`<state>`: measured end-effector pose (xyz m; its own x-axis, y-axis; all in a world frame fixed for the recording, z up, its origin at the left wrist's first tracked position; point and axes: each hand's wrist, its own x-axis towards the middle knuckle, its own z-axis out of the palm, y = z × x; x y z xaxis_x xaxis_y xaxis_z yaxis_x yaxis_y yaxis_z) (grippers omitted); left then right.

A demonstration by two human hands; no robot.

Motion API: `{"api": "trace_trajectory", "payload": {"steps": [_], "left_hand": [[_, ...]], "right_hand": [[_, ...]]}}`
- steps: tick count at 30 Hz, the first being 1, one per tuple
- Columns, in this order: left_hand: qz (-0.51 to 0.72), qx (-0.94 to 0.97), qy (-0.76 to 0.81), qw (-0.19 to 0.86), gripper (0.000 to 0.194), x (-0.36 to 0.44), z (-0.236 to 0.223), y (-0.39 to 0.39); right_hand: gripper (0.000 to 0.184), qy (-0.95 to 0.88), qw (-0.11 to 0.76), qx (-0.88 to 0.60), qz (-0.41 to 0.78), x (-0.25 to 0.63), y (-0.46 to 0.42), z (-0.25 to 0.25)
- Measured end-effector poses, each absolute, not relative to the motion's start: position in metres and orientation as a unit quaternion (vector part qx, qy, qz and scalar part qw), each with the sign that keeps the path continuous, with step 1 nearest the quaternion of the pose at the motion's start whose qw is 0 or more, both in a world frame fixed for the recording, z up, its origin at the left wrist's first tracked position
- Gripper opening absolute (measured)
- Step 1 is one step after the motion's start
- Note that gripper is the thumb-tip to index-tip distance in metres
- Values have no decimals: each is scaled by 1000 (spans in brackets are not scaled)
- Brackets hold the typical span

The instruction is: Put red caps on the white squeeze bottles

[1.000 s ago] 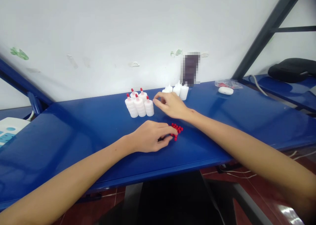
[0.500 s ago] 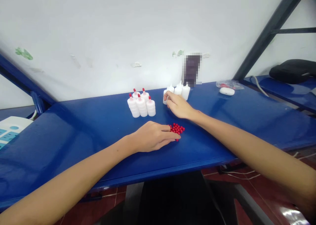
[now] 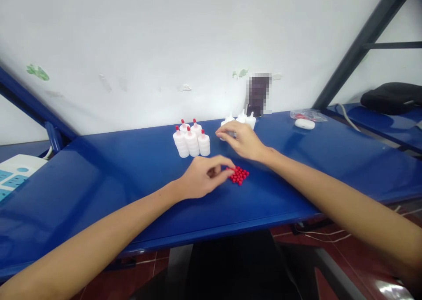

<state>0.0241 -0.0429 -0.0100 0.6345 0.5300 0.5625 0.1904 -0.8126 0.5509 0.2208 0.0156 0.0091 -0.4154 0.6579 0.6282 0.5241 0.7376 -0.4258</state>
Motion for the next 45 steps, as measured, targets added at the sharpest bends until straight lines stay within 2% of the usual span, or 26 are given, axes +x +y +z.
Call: {"api": "trace_trajectory", "payload": {"steps": [3, 5, 9, 12, 17, 21, 24, 30, 38, 45], "left_hand": [[493, 774, 293, 268, 14, 23, -9, -34], [525, 735, 314, 292, 16, 21, -8, -29], [511, 726, 311, 339, 20, 22, -9, -28], [491, 738, 300, 352, 20, 23, -10, -30], [473, 748, 295, 361, 21, 22, -12, -29], [486, 732, 294, 378, 21, 23, -12, -28], [503, 710, 279, 406, 21, 25, -11, -28], [516, 682, 264, 446, 18, 29, -7, -30], [525, 685, 264, 431, 17, 28, -9, -34], [520, 693, 282, 411, 18, 34, -2, -36]], "right_hand": [[31, -825, 439, -342, 95, 220, 8, 12], [37, -814, 451, -342, 131, 217, 2, 11], [36, -782, 465, -303, 284, 208, -8, 6], [34, -772, 464, -274, 338, 204, -13, 3], [32, -779, 452, -262, 346, 203, -15, 4], [22, -796, 431, -254, 340, 204, -16, 4], [15, -789, 444, -238, 353, 203, -17, 3], [13, -746, 470, -229, 413, 200, -21, 2], [6, -704, 489, -209, 471, 195, -22, 1], [10, -759, 467, -198, 409, 200, -21, 12]]}}
